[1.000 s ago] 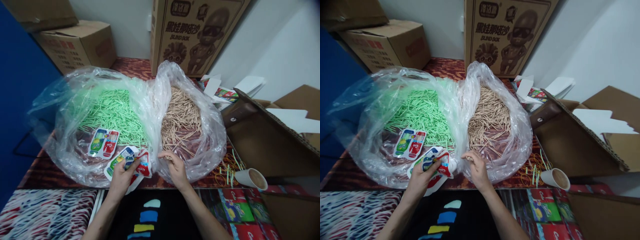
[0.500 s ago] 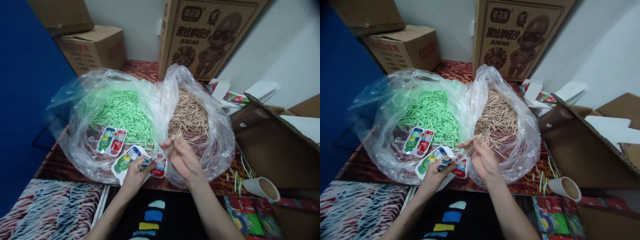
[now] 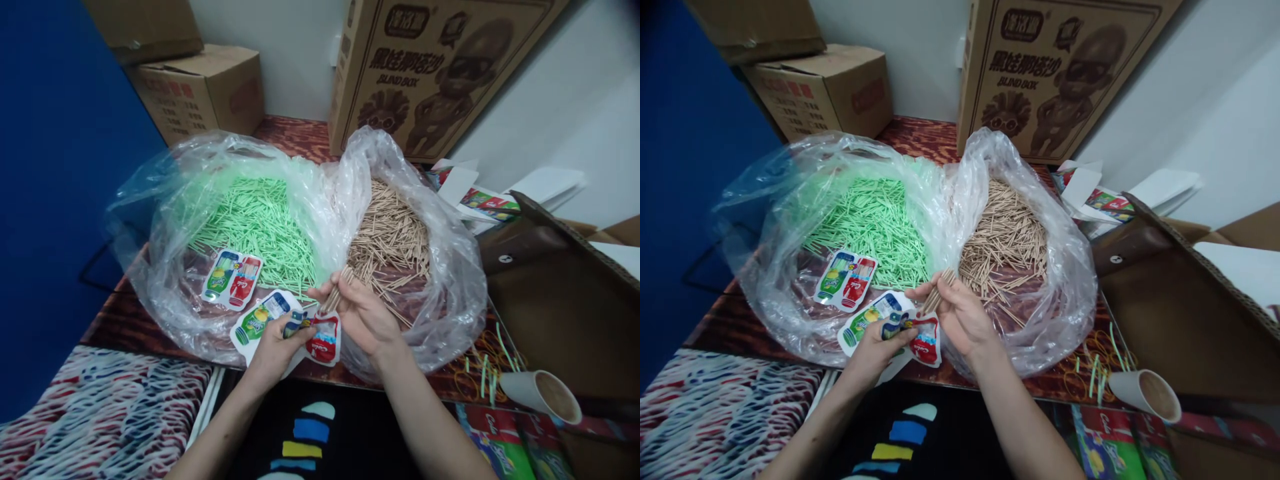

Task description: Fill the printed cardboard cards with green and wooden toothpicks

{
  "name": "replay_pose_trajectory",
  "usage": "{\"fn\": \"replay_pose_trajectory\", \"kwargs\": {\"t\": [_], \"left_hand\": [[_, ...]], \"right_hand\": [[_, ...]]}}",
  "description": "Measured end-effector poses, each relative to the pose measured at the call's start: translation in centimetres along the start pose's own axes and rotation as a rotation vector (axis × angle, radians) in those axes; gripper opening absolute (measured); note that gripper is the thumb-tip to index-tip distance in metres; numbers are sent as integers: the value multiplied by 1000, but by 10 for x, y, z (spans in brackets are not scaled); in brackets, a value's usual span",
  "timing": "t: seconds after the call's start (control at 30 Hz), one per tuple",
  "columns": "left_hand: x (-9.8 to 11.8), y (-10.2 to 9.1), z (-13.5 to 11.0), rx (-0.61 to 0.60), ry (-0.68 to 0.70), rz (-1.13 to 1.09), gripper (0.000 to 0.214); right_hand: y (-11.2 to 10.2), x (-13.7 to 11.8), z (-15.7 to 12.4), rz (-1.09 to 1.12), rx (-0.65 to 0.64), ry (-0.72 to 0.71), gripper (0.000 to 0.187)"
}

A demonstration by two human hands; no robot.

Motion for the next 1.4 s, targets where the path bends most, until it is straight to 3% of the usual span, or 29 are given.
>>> {"fn": "replay_pose_trajectory", "kwargs": {"t": [0.17, 0.33, 0.43, 0.53, 0.7, 0.77, 0.9, 0.97, 1.07, 1.17, 1.23, 1.3, 1.4], "left_hand": [[12, -3, 0, 56, 114, 145, 16], [35, -5, -5, 91, 236, 295, 14], [39, -7, -9, 77, 223, 284, 17], [40, -9, -13, 68, 228, 275, 20], [43, -15, -21, 83, 232, 249, 20], [43, -18, -25, 82, 212, 235, 21], [34, -28, -34, 100, 169, 188, 21], [23, -43, -37, 145, 107, 100, 22], [13, -85, -36, 321, 53, -66, 28], [18, -137, -23, 507, 106, -173, 36], [25, -170, -9, 606, 140, -127, 40], [30, -193, 11, 612, 134, 6, 43], [28, -210, 38, 579, 127, 250, 41]], "right_hand": [[3, 0, -10, -148, 21, -15, 12], [16, 0, -24, -461, -84, 42, 16], [16, -14, -33, -620, -19, -102, 27], [20, -23, -40, -834, 12, -237, 21], [29, -22, -47, -1014, 3, -320, 18], [32, -19, -48, -1045, -10, -292, 20], [42, 1, -41, -967, -237, -96, 27], [37, 3, -29, -797, -222, -89, 30], [13, 6, 2, -741, -15, -129, 26], [-8, 14, 33, -1208, 192, -134, 24], [-15, 19, 47, -1577, 316, -113, 27], [-16, 25, 54, -1836, 375, -85, 28], [-10, 33, 57, -2016, 356, -84, 30]]}}
Point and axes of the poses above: each hand's wrist, its own z-axis towards the middle knuckle, its own y-axis out of the palm, x = y × z, the point moved 7 cm from there along z, towards the middle knuckle, and after that the axes turned 6 degrees about -x, right-handed, at the moved point
